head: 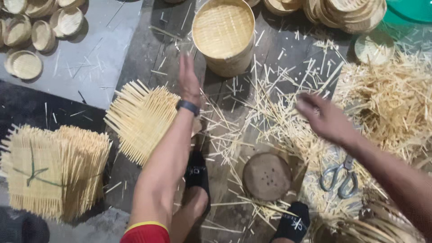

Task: The person sits on the floor and repeatedly assembles small round bamboo trays by placing a woven base on a wooden form, fitting a bamboo ring around the edge, and trimming the excess with shears. Finished trays are stacked nearby.

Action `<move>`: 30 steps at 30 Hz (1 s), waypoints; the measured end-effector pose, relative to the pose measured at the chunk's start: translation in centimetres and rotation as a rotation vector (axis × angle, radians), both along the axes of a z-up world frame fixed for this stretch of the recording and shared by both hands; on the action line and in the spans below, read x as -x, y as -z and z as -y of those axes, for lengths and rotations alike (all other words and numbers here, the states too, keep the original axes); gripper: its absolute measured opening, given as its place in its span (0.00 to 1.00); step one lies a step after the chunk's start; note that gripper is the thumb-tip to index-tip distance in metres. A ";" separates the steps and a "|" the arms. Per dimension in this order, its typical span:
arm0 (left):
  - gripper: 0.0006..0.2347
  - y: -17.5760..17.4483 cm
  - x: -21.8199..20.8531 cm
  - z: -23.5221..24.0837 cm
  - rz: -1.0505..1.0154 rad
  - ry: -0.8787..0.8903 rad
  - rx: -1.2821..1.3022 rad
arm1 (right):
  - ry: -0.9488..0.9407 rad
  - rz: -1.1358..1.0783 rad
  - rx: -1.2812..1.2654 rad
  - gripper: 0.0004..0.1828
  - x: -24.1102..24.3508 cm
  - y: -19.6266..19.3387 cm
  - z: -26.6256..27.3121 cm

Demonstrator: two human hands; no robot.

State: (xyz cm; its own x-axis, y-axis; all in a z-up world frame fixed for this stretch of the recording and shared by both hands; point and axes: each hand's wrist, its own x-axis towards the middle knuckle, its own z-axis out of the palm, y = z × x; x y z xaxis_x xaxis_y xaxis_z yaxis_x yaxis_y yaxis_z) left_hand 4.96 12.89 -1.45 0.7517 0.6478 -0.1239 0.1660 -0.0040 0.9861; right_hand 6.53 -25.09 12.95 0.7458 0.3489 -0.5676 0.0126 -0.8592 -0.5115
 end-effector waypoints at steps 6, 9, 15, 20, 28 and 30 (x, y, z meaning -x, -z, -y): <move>0.43 -0.3 -6.0 -1.8 0.117 0.124 0.221 | 0.097 0.405 -0.497 0.31 -14.5 3.6 -14.9; 0.44 1.4 -7.2 -1.4 0.135 0.176 0.275 | 0.214 0.284 -0.503 0.27 -16.8 7.1 -18.3; 0.45 2.8 -8.9 -0.4 0.077 0.116 0.131 | 0.305 0.240 -0.395 0.27 -16.6 11.4 -18.1; 0.46 3.1 -9.6 -0.1 0.122 0.107 0.115 | 0.179 0.465 -0.501 0.28 -15.4 13.2 -17.1; 0.44 2.7 -8.9 -0.9 -0.010 0.063 0.097 | 0.182 0.506 -0.447 0.30 -15.8 13.3 -17.9; 0.44 2.4 -8.9 -1.2 -0.005 0.082 0.077 | 0.179 0.433 -0.537 0.31 -15.8 12.9 -17.7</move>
State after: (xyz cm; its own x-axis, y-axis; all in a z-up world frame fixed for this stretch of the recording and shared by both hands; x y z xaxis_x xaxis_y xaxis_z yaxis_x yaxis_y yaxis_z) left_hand 13.91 14.06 -3.89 0.8012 0.5724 -0.1745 0.1726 0.0582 0.9833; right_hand 22.34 -7.35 0.05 0.9374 0.3482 0.0085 0.1925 -0.4974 -0.8459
